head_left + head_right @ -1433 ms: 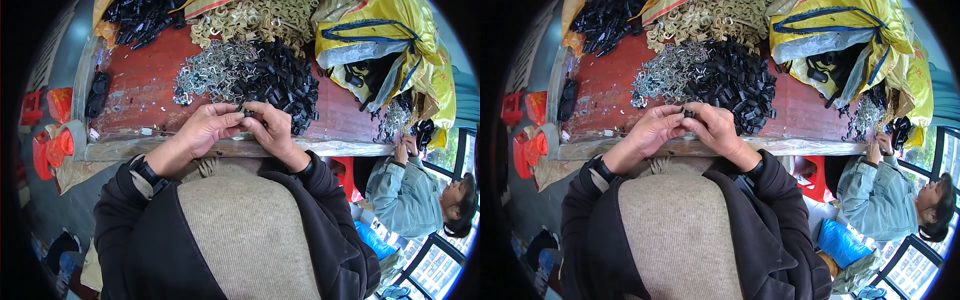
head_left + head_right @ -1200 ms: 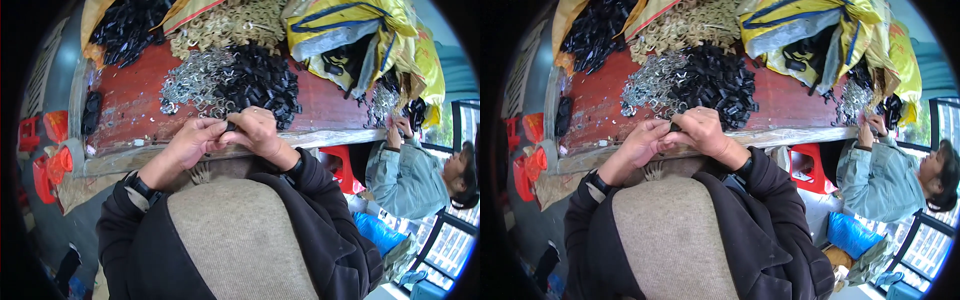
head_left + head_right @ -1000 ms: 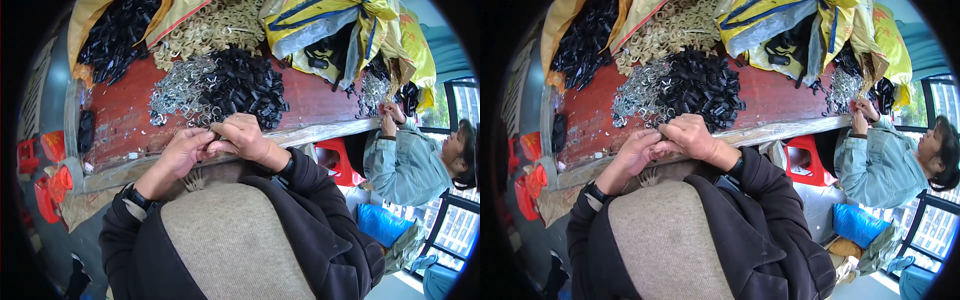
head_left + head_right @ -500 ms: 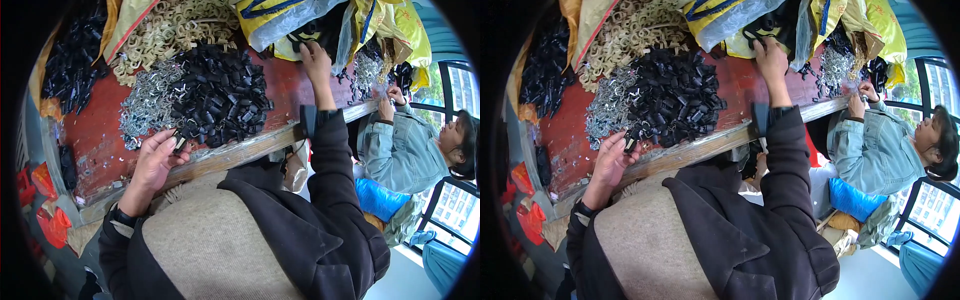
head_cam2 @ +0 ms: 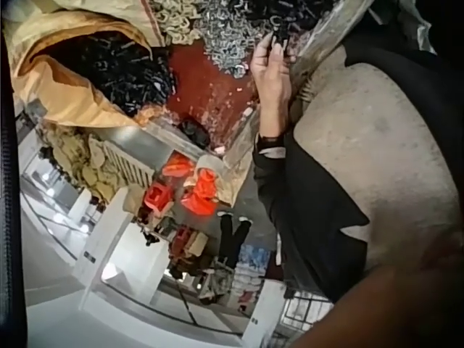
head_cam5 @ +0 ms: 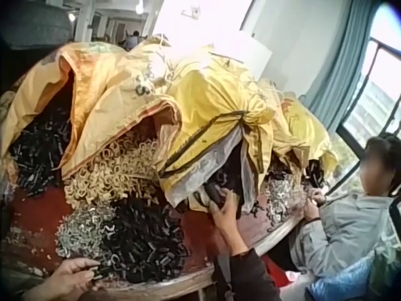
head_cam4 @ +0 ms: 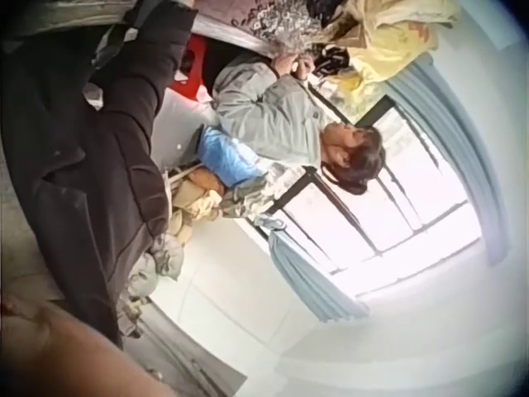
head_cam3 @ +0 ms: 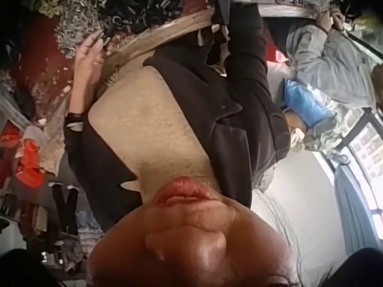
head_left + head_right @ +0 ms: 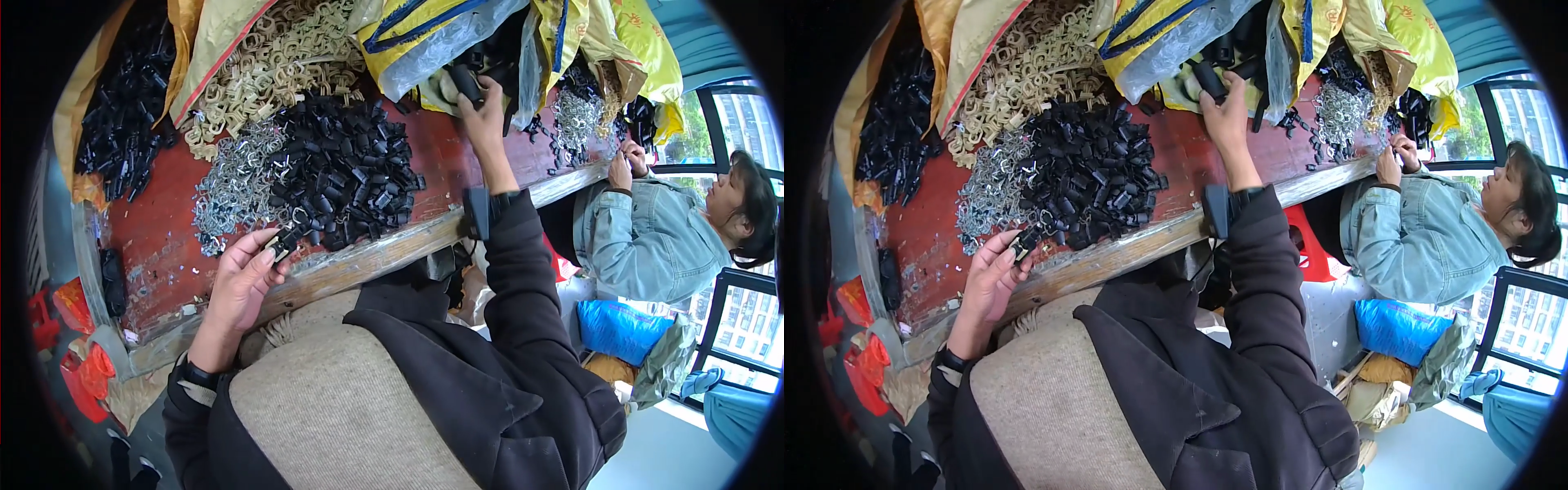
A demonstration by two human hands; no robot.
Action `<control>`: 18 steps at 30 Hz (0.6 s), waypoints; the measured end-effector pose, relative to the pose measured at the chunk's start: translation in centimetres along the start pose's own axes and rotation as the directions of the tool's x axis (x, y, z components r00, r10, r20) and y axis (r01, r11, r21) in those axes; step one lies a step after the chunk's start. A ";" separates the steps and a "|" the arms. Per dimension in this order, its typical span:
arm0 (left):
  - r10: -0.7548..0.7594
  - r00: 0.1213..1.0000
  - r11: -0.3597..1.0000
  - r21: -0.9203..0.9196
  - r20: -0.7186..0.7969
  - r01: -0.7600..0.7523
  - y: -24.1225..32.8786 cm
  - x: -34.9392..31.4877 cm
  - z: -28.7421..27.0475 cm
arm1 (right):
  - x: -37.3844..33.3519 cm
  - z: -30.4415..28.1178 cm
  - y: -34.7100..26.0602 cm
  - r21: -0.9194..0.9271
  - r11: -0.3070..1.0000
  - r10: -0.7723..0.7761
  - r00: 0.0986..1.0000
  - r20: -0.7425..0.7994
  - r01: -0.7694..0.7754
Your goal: The person assembles components by hand, picking up a black plastic housing and inserting a small metal clip and a white plastic piece into it. This process of pressing clips and white pieces into the black housings is repeated multiple times.
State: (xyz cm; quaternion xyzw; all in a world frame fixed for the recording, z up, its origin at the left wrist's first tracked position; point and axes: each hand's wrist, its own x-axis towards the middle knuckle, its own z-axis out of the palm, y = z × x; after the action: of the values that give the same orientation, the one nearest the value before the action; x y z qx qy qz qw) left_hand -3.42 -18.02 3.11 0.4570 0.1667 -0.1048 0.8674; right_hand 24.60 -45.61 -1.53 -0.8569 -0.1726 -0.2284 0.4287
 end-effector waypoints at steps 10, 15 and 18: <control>0.019 1.000 0.997 -0.073 -0.021 -0.020 0.3 0.1 1.5 | -7.7 -3.7 -10.9 0.400 0.802 0.169 0.811 0.561 -0.444; 0.001 1.000 0.999 0.052 -0.012 -0.001 0.7 -0.4 2.0 | -9.8 -1.9 -15.4 0.575 0.805 -0.252 0.791 0.557 -0.148; -0.050 0.997 0.991 0.124 -0.063 0.057 1.2 -0.1 1.6 | -10.5 1.1 -16.5 0.678 0.735 -0.448 0.746 0.493 -0.007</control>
State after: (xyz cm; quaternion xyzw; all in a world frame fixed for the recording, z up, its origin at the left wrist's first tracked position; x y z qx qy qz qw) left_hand -2.79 -18.65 4.91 0.5089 0.1979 -0.1245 0.8285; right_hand 8.01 -36.31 3.07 -0.6532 -0.4795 0.0915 0.5788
